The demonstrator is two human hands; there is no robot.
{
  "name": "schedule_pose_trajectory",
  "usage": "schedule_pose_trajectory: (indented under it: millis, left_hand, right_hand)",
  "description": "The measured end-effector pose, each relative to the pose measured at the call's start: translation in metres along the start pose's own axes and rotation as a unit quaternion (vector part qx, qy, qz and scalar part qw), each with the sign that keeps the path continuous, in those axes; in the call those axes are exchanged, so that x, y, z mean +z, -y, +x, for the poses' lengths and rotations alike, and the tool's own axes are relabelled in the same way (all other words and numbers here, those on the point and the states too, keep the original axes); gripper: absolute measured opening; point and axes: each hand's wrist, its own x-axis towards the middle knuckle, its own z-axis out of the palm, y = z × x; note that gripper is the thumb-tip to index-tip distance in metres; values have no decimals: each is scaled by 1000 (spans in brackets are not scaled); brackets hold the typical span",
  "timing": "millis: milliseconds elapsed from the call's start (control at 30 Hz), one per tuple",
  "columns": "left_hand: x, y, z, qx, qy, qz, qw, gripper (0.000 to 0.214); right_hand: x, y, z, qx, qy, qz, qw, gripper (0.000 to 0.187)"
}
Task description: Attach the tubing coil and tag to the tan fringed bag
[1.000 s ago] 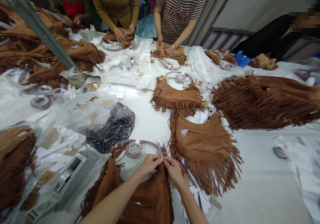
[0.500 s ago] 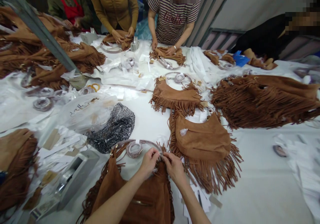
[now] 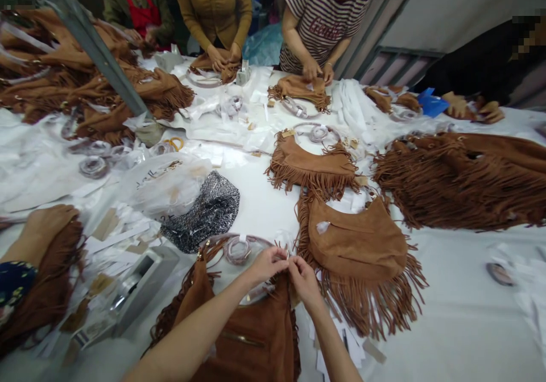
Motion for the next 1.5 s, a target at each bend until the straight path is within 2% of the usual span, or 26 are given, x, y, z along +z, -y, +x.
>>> schedule_pose_trajectory:
  millis: [133, 300, 533, 600, 767, 867, 1000, 1200, 1267, 1333, 1400, 1500]
  left_hand:
    - [7, 3, -6, 11, -10, 23, 1000, 9]
    - [9, -2, -11, 28, -44, 32, 998, 11]
    - [-3, -8, -9, -33, -42, -54, 997, 15]
    - [-11, -11, -6, -57, -16, -95, 994, 16]
    - [-31, -22, 6, -109, 105, -161, 975, 15]
    - [-36, -29, 6, -141, 152, -188, 960, 14]
    - [-41, -33, 2, -172, 175, -224, 943, 12]
    - [-53, -27, 0, -195, 181, -272, 925, 18]
    - [-55, -21, -1, -194, 168, -295, 920, 22]
    - [-56, -15, -3, -192, 148, -321, 916, 29]
    - [-55, -9, -7, -195, 126, -344, 910, 36]
    - [-56, -4, -12, -208, 98, -367, 901, 44]
  right_hand:
    - [-3, -3, -8, 32, 8, 33, 999, 40]
    - [-4, -8, -12, 75, -8, 53, 996, 41]
    - [4, -6, -2, 116, -41, 99, 987, 44]
    - [5, 1, -1, 126, -21, 103, 986, 43]
    - [4, 14, -3, 159, 38, 153, 975, 41]
    - [2, 13, -10, 181, 39, 207, 961, 40]
    - [1, 6, -16, 217, 27, 276, 936, 38]
    - [6, 1, -16, 218, -29, 348, 911, 34]
    - [8, 2, -16, 208, -42, 375, 902, 27]
    - [10, 5, -17, 189, -38, 418, 888, 24]
    - [13, 7, -18, 165, -28, 449, 878, 32]
    - [19, 7, -17, 156, -53, 422, 892, 39]
